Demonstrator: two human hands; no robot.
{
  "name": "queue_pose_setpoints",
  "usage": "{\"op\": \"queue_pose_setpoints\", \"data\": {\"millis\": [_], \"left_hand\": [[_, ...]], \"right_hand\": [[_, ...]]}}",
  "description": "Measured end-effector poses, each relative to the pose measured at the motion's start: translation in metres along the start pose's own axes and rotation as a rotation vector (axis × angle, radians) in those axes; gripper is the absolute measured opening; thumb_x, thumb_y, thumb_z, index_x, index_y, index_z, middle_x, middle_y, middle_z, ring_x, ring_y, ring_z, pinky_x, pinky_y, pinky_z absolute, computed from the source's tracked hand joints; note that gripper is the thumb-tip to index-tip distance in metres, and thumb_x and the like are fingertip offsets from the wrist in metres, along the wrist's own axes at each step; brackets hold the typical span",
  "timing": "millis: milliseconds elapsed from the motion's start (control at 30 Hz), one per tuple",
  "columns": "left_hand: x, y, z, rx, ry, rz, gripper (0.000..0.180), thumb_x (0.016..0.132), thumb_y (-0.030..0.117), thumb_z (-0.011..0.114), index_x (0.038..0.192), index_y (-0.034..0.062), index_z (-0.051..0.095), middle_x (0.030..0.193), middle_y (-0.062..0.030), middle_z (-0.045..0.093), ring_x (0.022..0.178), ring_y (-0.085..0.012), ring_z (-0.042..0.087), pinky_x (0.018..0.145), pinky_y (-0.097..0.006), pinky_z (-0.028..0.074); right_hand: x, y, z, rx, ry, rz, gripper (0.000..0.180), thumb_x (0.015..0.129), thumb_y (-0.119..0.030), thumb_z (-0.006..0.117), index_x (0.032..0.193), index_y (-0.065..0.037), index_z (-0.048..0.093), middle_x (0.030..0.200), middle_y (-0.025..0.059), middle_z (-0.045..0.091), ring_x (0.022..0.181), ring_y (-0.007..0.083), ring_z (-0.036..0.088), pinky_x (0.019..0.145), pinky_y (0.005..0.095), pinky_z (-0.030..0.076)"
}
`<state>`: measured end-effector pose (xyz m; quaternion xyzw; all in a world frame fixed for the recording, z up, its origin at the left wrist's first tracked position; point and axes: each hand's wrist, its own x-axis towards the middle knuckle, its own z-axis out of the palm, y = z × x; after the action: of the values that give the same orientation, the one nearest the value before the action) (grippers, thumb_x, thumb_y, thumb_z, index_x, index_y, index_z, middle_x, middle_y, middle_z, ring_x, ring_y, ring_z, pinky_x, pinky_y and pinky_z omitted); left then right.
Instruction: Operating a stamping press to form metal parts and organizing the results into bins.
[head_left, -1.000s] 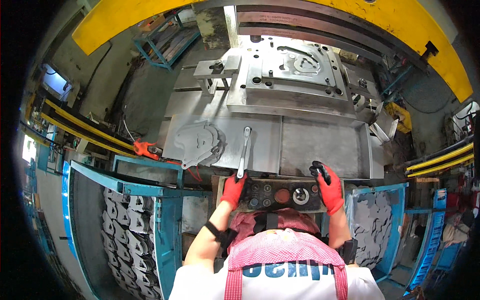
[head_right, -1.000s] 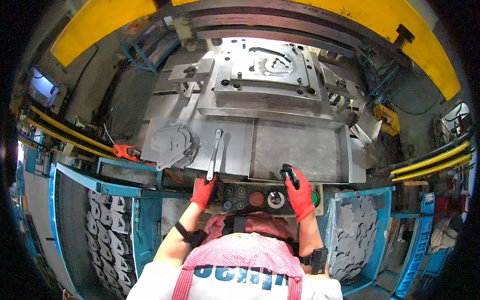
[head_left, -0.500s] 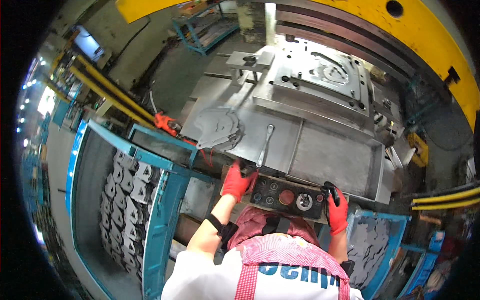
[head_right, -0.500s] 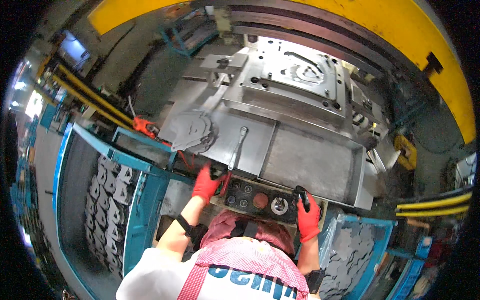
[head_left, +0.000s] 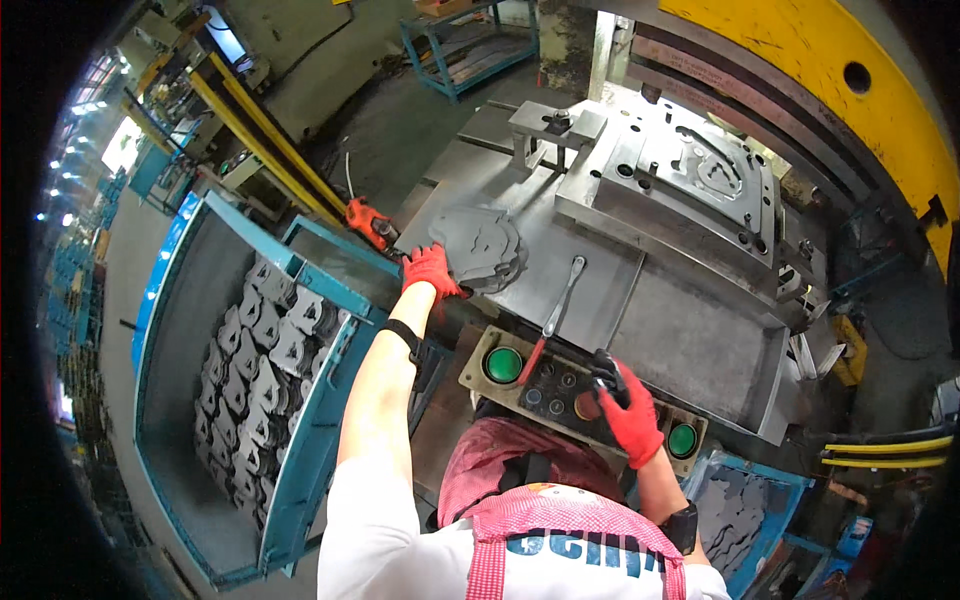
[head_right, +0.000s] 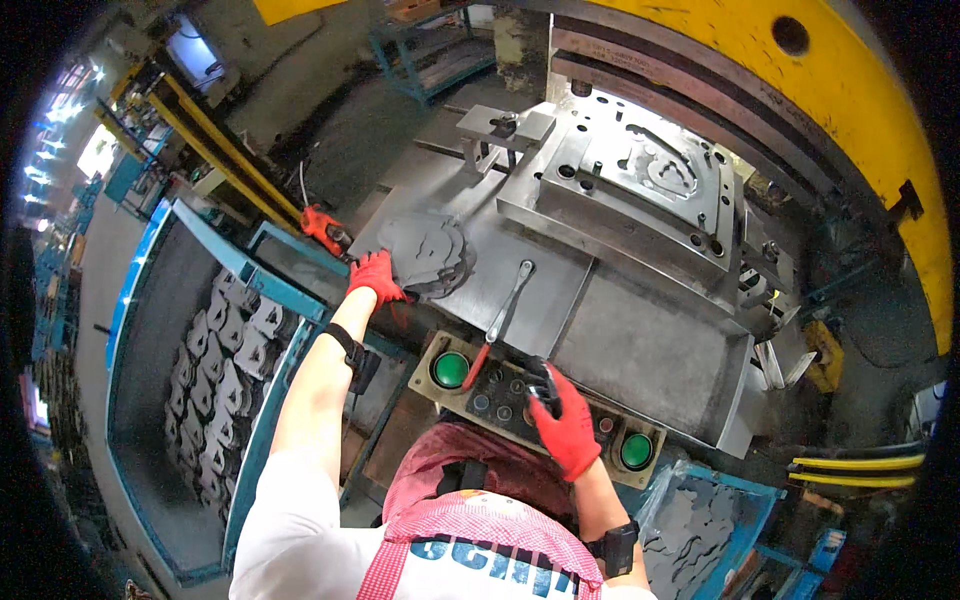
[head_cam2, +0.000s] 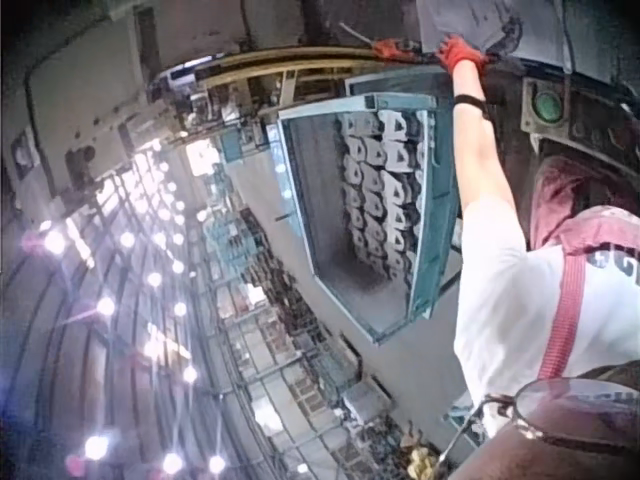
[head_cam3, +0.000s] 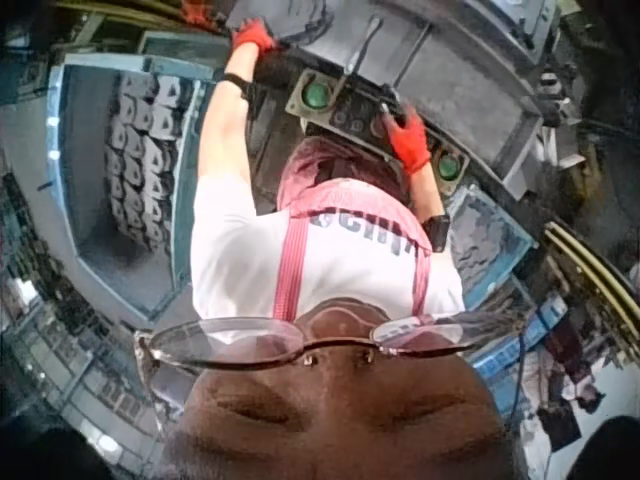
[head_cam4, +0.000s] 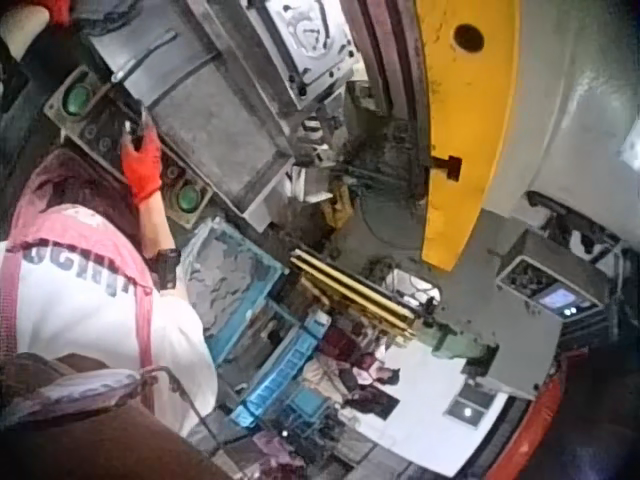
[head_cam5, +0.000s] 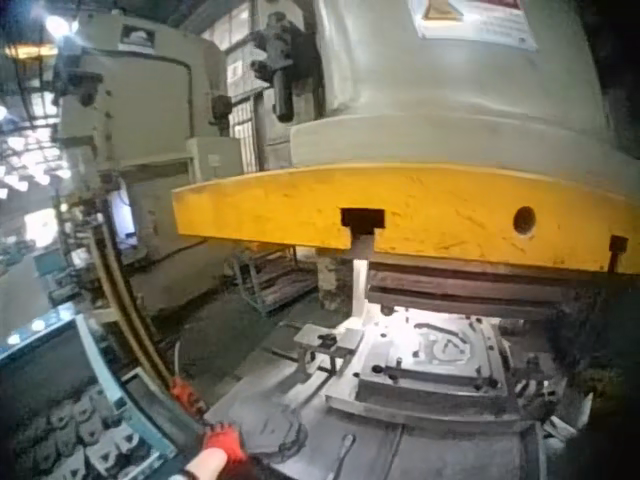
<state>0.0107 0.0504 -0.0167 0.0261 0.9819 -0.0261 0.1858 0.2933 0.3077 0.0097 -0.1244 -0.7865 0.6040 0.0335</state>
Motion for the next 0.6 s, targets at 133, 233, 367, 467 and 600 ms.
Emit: {"op": "queue_pose_setpoints", "data": {"millis": [133,233,367,467,600], "left_hand": [[0.027,-0.009,0.003,-0.103,0.123,0.230,0.073,0.045,0.032,0.081,0.106,0.0051,0.049,0.109,-0.0177,0.054,0.103,-0.0346,0.051,0.087,-0.043,0.041],[0.042,-0.022,0.020,-0.068,0.231,0.359,0.058,0.053,0.030,0.077,0.099,0.0066,0.051,0.098,-0.0155,0.057,0.094,-0.0314,0.056,0.080,-0.041,0.043],[0.050,-0.027,0.021,-0.065,0.208,0.450,0.064,0.053,0.027,0.077,0.107,0.0076,0.047,0.100,-0.0143,0.056,0.094,-0.0293,0.055,0.082,-0.040,0.041],[0.037,-0.024,0.018,-0.089,0.327,0.446,0.068,0.058,0.023,0.074,0.116,0.0077,0.042,0.101,-0.0138,0.056,0.095,-0.0287,0.055,0.083,-0.040,0.040],[0.056,-0.032,0.031,-0.129,0.244,0.442,0.059,0.067,0.015,0.065,0.119,0.0067,0.040,0.100,-0.0148,0.055,0.094,-0.0309,0.055,0.079,-0.041,0.043]], "right_hand": [[0.034,-0.015,0.045,-0.165,0.012,-0.123,0.053,0.078,-0.006,0.057,0.127,-0.002,0.039,0.119,0.0132,0.051,0.110,0.0195,0.048,0.093,0.0295,0.036],[0.085,-0.026,0.092,-0.082,0.040,-0.037,0.056,0.077,-0.014,0.059,0.128,-0.003,0.038,0.123,0.0148,0.048,0.115,0.0229,0.044,0.096,0.0315,0.033],[0.196,-0.014,0.139,-0.298,0.194,-0.048,0.062,0.078,-0.031,0.059,0.129,-0.004,0.035,0.127,0.0200,0.041,0.118,0.0325,0.040,0.098,0.0370,0.031],[0.252,-0.017,0.160,-0.427,0.302,-0.040,0.068,0.076,-0.039,0.058,0.129,-0.004,0.034,0.127,0.0210,0.040,0.117,0.0329,0.040,0.097,0.0379,0.032],[0.274,-0.013,0.184,-0.443,0.210,0.239,0.073,0.073,-0.050,0.057,0.128,-0.006,0.038,0.125,0.0215,0.043,0.114,0.0336,0.044,0.095,0.0380,0.035]]}}
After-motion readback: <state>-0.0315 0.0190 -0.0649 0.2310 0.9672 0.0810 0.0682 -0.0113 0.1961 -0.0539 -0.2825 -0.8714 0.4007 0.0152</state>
